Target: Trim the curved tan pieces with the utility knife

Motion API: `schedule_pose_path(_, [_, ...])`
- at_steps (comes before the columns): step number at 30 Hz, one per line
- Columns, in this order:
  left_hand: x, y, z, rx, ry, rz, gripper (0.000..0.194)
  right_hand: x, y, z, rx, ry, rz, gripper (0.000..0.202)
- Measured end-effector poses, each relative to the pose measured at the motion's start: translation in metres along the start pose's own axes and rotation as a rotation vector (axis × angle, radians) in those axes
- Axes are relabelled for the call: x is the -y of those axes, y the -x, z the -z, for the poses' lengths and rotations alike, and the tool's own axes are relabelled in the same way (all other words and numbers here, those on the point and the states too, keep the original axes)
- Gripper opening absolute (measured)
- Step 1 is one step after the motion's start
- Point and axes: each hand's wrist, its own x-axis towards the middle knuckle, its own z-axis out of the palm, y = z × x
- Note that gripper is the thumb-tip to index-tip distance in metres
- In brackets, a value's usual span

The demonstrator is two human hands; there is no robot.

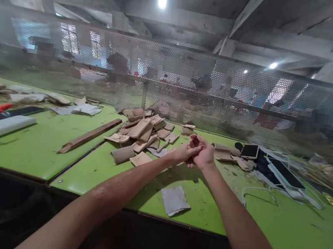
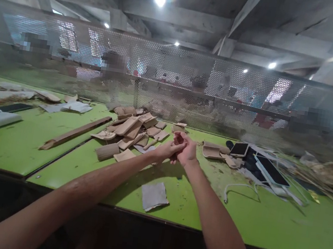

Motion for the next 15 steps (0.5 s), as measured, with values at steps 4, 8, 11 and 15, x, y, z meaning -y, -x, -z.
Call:
schedule_pose_path(4, [-0.004,0.003,-0.001,-0.005,0.0,-0.041,0.054,-0.001,0.001,0.0,0.019,-0.012,-0.007,0.014])
schedule_pose_path(8, [-0.008,0.007,0.0,0.005,0.044,0.02,0.053,0.0,0.002,0.001,0.018,0.06,0.006,0.014])
schedule_pose_path(11, [-0.013,0.011,0.002,0.023,0.13,0.035,0.048,0.0,0.003,0.001,0.009,0.078,0.002,0.015])
schedule_pose_path(15, [-0.015,0.013,0.003,0.052,0.281,0.005,0.044,0.003,0.008,-0.002,0.032,0.021,-0.054,0.018])
